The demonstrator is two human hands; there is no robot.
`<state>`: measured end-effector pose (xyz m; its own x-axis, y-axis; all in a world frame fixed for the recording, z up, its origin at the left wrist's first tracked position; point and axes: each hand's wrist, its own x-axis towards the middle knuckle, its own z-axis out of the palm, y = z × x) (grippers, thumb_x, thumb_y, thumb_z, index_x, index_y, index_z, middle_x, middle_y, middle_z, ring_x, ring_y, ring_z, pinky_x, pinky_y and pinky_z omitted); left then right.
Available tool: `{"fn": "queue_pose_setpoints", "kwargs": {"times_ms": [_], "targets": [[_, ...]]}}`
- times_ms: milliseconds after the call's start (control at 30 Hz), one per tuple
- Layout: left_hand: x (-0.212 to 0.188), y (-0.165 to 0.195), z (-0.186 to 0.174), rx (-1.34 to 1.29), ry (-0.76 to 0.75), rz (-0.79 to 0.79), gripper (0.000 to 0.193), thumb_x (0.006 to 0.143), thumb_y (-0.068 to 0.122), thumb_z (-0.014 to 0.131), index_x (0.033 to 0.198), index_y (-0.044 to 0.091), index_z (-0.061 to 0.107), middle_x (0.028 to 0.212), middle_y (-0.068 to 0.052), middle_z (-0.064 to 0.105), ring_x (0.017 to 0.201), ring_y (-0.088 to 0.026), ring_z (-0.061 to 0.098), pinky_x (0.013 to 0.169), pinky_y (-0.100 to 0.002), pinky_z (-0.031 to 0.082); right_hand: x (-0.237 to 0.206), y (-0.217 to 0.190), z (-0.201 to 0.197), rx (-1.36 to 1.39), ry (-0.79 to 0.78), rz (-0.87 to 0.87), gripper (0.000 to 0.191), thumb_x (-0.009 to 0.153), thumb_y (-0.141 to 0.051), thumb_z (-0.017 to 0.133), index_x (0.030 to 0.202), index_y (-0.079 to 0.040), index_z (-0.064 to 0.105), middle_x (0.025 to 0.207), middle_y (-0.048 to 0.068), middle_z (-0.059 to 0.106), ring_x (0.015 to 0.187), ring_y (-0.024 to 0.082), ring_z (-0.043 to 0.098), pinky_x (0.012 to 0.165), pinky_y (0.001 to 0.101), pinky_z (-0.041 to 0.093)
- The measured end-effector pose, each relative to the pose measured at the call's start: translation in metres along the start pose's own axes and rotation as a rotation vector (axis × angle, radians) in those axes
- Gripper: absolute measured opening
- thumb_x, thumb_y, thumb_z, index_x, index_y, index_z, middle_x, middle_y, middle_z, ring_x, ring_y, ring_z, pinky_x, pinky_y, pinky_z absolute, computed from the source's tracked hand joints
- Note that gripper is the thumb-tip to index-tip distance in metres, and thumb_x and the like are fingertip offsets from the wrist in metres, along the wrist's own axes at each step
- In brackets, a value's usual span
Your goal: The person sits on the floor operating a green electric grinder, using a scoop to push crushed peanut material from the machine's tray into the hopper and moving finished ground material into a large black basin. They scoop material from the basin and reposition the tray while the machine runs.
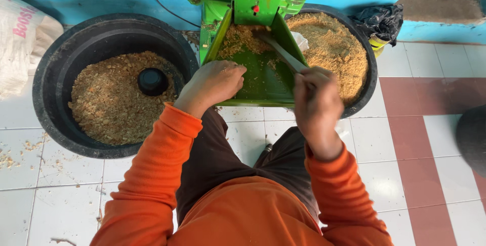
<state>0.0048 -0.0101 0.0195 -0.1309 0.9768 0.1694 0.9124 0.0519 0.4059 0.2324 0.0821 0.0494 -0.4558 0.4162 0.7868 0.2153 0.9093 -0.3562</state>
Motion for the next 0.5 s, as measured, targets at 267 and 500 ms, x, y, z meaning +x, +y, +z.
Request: {"fn": "queue_pose_setpoints", "kwargs": {"times_ms": [267,500], "targets": [[0.001,0.001,0.001,0.034,-0.025,-0.027,0.012,0.09,0.015,0.065,0.09,0.004,0.068,0.087,-0.016,0.072,0.085,-0.037,0.07,0.073,-0.05,0.056,-0.01,-0.012,-0.048,0.135,0.083,-0.014,0.026,0.108,0.011,0.065,0.119,0.001,0.043,0.114,0.021,0.064,0.086,0.016,0.074,0.069,0.0231,0.06],[0.001,0.001,0.001,0.015,-0.01,-0.013,0.013,0.089,0.015,0.065,0.091,0.003,0.069,0.089,-0.016,0.073,0.084,-0.038,0.07,0.073,-0.05,0.056,-0.012,-0.003,-0.051,0.011,-0.02,0.029,0.022,0.102,0.01,0.069,0.113,0.004,0.051,0.11,0.021,0.067,0.087,0.021,0.07,0.068,0.0264,0.057]]}}
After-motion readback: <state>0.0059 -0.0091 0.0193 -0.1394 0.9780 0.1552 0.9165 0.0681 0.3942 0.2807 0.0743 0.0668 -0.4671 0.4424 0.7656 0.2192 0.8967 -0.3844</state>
